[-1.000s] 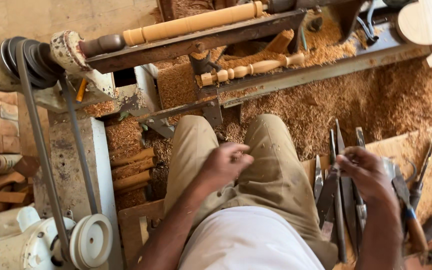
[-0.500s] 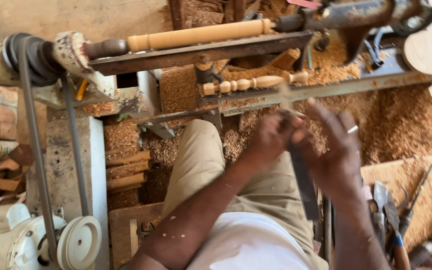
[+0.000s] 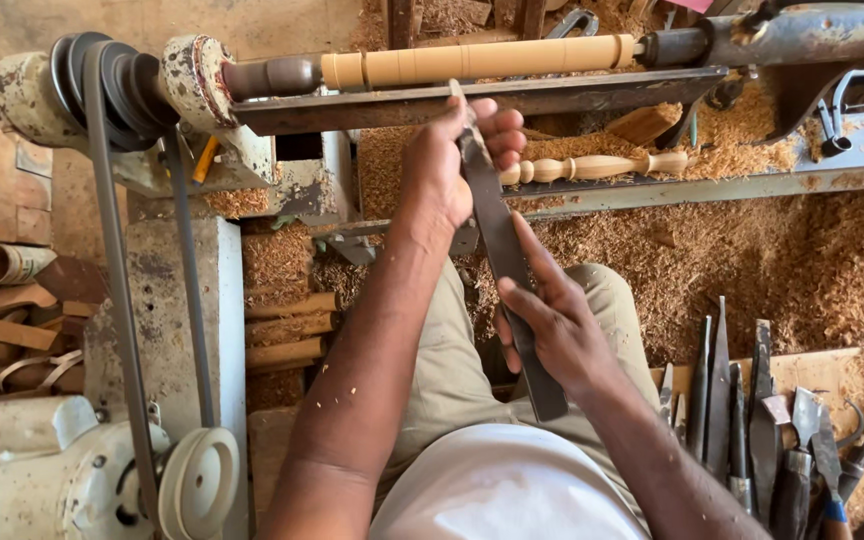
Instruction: The person shapes a wooden spindle on a rotating lathe by applying various chisels to the spinning wood surface. They use a wooden template to check the profile and a pencil to mark sections for further carving.
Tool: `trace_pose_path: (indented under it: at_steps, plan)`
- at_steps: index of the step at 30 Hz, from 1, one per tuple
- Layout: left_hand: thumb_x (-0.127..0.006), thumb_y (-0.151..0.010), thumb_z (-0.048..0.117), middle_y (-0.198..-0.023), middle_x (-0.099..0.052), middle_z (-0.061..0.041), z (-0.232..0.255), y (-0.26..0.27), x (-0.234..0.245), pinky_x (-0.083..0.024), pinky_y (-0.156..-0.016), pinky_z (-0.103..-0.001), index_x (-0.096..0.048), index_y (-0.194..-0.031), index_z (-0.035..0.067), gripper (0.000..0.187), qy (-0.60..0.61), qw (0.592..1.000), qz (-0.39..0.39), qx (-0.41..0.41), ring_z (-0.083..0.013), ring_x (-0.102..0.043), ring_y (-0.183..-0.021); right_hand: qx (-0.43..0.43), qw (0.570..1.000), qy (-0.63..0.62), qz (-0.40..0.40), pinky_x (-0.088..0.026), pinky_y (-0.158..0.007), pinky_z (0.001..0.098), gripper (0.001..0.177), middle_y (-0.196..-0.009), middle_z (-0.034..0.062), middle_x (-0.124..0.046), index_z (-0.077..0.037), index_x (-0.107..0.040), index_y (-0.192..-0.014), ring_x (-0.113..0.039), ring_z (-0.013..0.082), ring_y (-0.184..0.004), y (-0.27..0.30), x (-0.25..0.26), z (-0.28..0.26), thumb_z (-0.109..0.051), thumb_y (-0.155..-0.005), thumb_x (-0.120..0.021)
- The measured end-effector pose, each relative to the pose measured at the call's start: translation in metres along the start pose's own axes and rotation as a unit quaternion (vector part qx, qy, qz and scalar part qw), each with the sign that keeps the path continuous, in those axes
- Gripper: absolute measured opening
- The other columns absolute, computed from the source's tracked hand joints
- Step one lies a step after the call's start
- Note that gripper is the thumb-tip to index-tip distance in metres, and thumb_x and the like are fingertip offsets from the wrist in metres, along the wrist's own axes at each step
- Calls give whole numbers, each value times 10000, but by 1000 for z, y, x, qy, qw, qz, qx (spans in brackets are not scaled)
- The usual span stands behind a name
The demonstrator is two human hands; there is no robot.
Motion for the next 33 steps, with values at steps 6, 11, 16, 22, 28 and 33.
trace_pose_path:
  at_steps: [6,11,16,22,28,33]
  plan:
    - [-453,-1053,207,-910,-744,-260,11,-32,53,-555,-512,-360,-560,-1207,-120,376,6,998,51,24,-233,-668,-629,-38,999,-26,4,-460,-413,261,747,-619,36,-563,-250,-174,-1661,-513,117,-432,-26,-31,-4,-167,-1006,-522]
    - [-500,-1042,175,-843,-713,-249,10,-48,67,-500,-469,-337,-583,-1118,-117,314,10,997,58,40,-196,-604,-574,-22,999,-43,10,-477,-415,249,746,-635,26,-567,-213,-163,-1667,-502,86,-458,-34,-47,-4,-148,-1018,-526]
    - [-519,-1031,166,-821,-698,-242,12,-49,64,-488,-439,-333,-577,-1045,-88,261,4,997,70,45,-190,-592,-550,-17,998,-59,25,-478,-421,242,756,-654,26,-579,-203,-165,-1674,-509,79,-477,-37,-55,-9,-143,-1017,-532]
    - [-491,-1011,151,-827,-706,-252,20,-48,63,-484,-414,-345,-511,-1118,-11,195,-8,992,113,51,-201,-588,-521,-57,996,-20,58,-456,-381,250,751,-626,33,-584,-249,-180,-1662,-521,98,-429,-35,-54,-16,-154,-1002,-527]
    - [-479,-1060,214,-811,-686,-230,18,-43,57,-503,-420,-336,-557,-1079,-98,323,18,995,84,47,-186,-585,-522,-85,994,32,65,-434,-368,248,742,-593,27,-577,-294,-197,-1655,-525,113,-401,-29,-50,-25,-169,-1000,-523]
    - [-511,-1040,163,-826,-688,-239,11,-47,66,-489,-417,-342,-553,-1072,-52,222,27,993,102,52,-195,-585,-529,-102,992,22,75,-433,-353,263,752,-589,33,-597,-311,-191,-1644,-518,118,-390,-34,-47,-17,-176,-981,-519]
Point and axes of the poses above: each hand's wrist, its own y-axis away from the middle knuckle, its own x-axis out of the back of the hand, z = x × y, the point moved 9 cm from there along -y, towards the middle knuckle
